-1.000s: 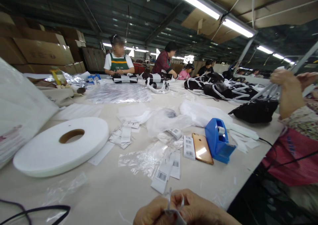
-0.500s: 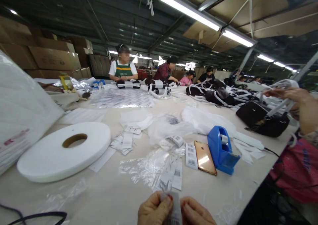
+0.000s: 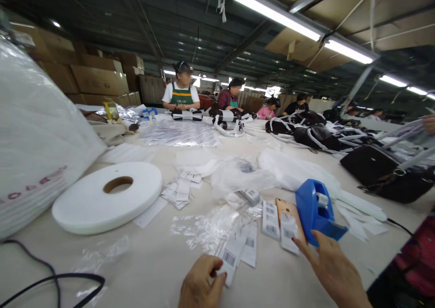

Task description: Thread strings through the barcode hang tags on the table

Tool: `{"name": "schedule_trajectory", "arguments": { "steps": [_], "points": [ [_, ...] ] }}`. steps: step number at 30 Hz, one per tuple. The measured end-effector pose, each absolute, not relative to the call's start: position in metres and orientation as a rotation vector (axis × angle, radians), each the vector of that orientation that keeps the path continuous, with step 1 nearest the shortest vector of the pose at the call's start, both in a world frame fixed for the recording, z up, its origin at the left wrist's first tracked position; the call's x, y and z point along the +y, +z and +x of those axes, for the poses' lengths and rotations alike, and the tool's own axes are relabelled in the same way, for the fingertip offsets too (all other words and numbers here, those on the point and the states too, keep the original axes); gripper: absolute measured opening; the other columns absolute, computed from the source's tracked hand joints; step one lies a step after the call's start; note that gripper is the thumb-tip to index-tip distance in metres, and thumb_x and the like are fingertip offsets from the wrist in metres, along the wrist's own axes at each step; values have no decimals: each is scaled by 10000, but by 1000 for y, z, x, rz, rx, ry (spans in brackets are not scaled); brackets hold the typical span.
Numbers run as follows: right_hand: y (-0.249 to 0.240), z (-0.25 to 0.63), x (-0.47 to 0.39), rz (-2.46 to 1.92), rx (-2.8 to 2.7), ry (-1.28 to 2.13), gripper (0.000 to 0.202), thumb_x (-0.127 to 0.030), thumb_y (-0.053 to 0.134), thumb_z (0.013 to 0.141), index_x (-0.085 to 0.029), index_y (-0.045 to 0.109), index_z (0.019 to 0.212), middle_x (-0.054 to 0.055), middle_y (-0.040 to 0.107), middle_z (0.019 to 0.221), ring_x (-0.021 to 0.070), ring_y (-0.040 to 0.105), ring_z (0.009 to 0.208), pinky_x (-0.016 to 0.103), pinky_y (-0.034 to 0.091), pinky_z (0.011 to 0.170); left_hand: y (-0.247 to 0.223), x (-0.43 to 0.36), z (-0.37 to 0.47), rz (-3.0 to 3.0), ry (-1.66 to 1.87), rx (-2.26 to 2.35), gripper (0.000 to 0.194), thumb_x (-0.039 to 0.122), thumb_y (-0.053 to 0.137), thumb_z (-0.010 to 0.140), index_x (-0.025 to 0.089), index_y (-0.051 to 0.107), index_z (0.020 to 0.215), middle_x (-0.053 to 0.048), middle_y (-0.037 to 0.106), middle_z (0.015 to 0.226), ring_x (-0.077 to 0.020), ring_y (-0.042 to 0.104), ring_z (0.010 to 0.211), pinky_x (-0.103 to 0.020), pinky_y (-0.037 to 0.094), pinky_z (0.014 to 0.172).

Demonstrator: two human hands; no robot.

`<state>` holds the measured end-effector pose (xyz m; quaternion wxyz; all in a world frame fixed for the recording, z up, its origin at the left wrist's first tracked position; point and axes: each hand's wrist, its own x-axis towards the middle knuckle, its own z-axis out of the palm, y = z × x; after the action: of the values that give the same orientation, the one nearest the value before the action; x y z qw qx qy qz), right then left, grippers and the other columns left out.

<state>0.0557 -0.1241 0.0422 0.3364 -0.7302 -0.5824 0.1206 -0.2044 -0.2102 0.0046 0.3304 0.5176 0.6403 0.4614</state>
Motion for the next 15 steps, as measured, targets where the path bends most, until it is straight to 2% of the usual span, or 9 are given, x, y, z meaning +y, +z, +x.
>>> {"name": "schedule_trajectory", "arguments": {
  "steps": [2, 5, 7, 9, 11, 13, 15],
  "points": [
    [34, 43, -123, -1808, -1707, 139, 443, -546, 523, 685, -181, 592, 926, 154, 589, 976, 326, 558, 851, 446, 422, 690, 8, -207, -228, 1460, 1191, 1847, 140, 225, 487, 754, 184, 618, 725, -23, 619, 681, -187, 596, 671, -299, 464, 675],
    [26, -4, -128, -1504, -1952, 450, 304, -468, 501, 797, -203, 609, 899, 105, 619, 876, 244, 579, 734, 372, 434, 666, 4, -198, -253, 1642, 1143, 2020, 177, 201, 443, 800, 180, 617, 824, -46, 657, 779, -195, 627, 735, -313, 508, 685],
    [25, -42, -129, -1357, -2058, 587, 222, -381, 515, 823, -205, 619, 909, 97, 635, 906, 240, 582, 806, 360, 425, 731, -4, -193, -263, 1748, 1161, 2086, 223, 179, 414, 811, 158, 619, 894, -86, 672, 878, -221, 635, 838, -363, 520, 751],
    [25, -77, -125, -1330, -2167, 612, 172, -296, 541, 814, -203, 630, 928, 94, 642, 953, 250, 568, 889, 364, 394, 786, -14, -191, -269, 1802, 1190, 2101, 246, 172, 416, 807, 149, 624, 937, -110, 676, 946, -244, 623, 920, -410, 506, 820],
    [24, -102, -118, -1369, -2234, 598, 124, -230, 577, 773, -199, 650, 869, 88, 650, 922, 265, 551, 906, 379, 361, 796, -23, -191, -271, 1865, 1189, 2072, 249, 170, 440, 805, 163, 629, 968, -104, 680, 977, -247, 617, 948, -415, 501, 841],
    [20, -117, -112, -1410, -2250, 609, 63, -184, 592, 734, -196, 654, 727, 75, 652, 810, 261, 552, 841, 378, 345, 760, -27, -193, -272, 1953, 1168, 2055, 242, 151, 459, 803, 174, 628, 975, -94, 683, 974, -240, 621, 933, -398, 512, 821],
    [16, -122, -106, -1428, -2238, 652, 127, -171, 584, 723, -197, 622, 605, 54, 632, 705, 235, 549, 755, 359, 339, 717, -27, -193, -272, 2020, 1142, 2057, 234, 123, 466, 796, 170, 623, 964, -95, 680, 962, -238, 624, 913, -389, 522, 797]
  ]
}}
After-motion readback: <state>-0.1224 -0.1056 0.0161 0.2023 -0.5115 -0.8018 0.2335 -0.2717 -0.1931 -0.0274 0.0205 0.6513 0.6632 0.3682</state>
